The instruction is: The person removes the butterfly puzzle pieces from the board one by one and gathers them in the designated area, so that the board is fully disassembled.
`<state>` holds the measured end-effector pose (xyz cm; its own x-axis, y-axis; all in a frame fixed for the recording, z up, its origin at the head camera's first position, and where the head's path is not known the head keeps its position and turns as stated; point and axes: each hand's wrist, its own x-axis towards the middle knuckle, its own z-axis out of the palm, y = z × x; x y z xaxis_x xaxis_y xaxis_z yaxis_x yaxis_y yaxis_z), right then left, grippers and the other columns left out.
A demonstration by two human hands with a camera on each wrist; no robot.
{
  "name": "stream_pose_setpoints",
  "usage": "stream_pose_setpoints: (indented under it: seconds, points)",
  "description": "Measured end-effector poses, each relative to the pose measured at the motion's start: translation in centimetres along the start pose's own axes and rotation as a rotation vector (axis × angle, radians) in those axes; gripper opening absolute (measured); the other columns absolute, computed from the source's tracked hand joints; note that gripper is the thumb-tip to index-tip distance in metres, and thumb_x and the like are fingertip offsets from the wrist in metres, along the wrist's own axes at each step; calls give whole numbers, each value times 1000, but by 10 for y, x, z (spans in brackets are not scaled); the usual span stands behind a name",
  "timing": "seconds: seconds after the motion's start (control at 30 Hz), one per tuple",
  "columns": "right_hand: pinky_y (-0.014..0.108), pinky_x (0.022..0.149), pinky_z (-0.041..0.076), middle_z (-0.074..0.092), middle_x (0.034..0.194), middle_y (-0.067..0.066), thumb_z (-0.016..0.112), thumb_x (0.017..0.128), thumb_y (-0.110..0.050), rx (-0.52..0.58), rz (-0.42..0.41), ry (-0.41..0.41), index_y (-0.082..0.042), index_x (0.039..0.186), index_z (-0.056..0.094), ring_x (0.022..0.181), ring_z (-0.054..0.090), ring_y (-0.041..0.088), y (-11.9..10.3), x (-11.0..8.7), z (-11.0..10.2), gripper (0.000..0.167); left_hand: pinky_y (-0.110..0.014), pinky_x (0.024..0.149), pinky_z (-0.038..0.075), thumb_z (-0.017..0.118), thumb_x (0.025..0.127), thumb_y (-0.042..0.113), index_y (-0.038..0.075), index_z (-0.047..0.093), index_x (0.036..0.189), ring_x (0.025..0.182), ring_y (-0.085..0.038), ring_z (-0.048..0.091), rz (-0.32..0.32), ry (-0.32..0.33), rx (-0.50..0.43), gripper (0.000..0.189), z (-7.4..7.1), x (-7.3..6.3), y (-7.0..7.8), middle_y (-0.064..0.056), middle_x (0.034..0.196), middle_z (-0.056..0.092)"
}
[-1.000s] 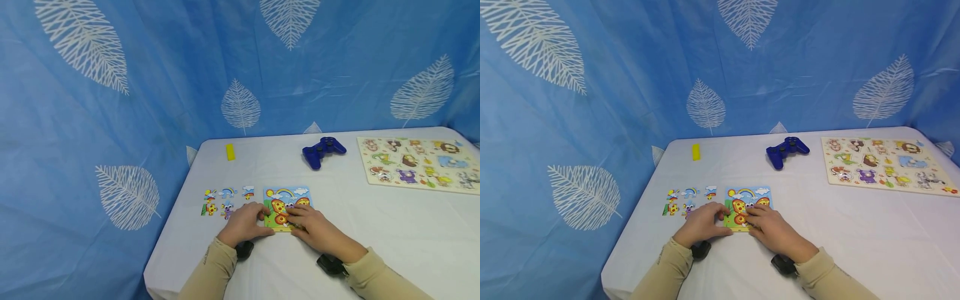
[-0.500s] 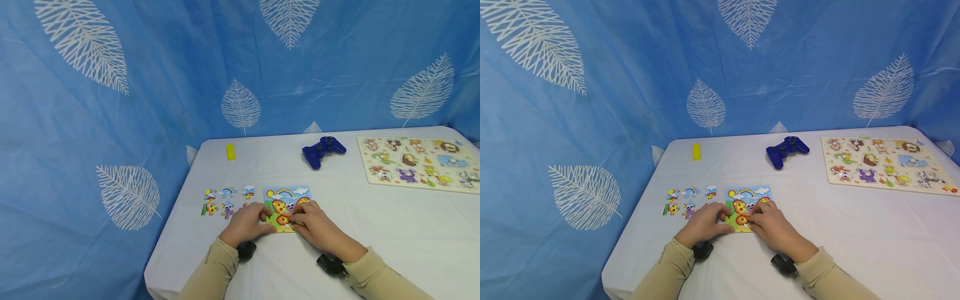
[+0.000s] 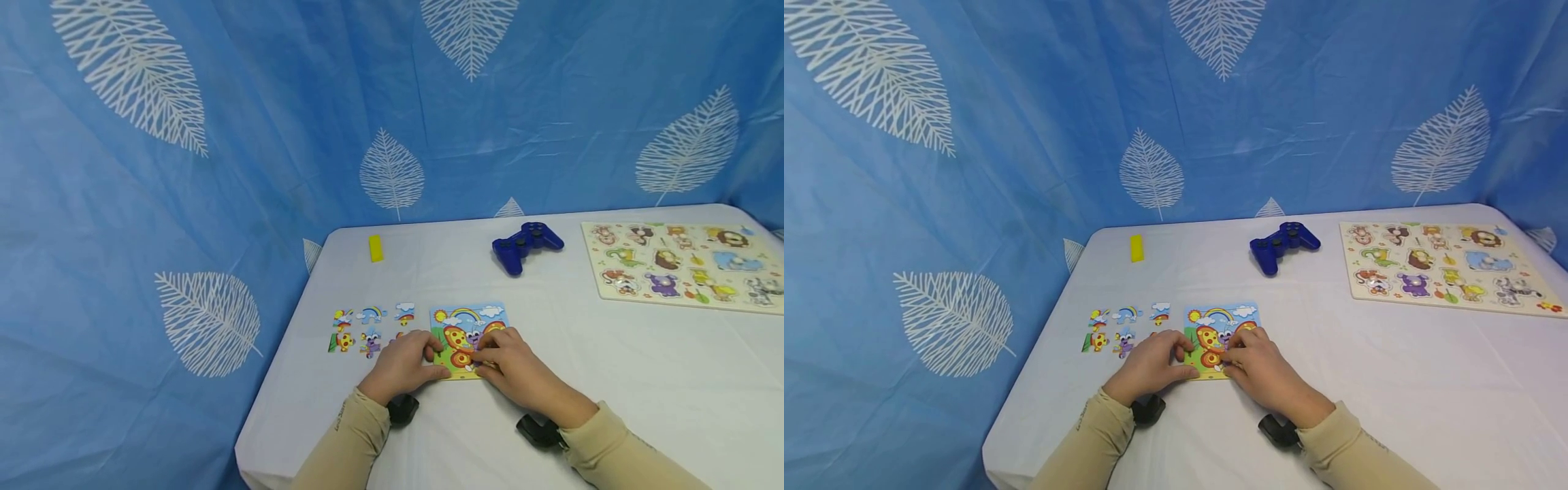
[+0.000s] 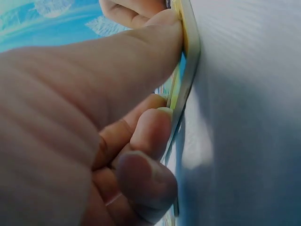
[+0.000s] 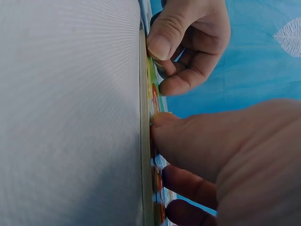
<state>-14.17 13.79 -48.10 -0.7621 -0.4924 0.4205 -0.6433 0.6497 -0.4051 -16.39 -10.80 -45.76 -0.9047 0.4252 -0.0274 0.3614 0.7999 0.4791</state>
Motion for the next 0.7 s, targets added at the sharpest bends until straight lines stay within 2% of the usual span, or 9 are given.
stream_pose_setpoints:
  seconds: [0.2,0.4,0.7]
  points:
    - [40,84,45,66,105,2,84,83,-10,1,-10,-1,-11,104,82,98,53,20,0,0,-1,21,-21,64,43,86,84,43,20,69,110,73,-1,51,-4,11,3,39,1,0,0,13,88,60]
    - [40,84,46,66,105,2,84,83,-10,-1,-7,-3,-10,104,82,98,53,20,0,0,-1,21,-21,63,42,85,84,43,21,70,114,73,-1,51,-6,-5,3,40,1,0,0,14,87,59]
    - [40,85,46,65,105,2,84,84,-10,1,8,-15,-10,105,82,99,53,20,-1,0,-1,21,-21,64,42,85,85,41,20,69,111,72,-1,50,2,-10,-25,37,1,0,0,13,88,58]
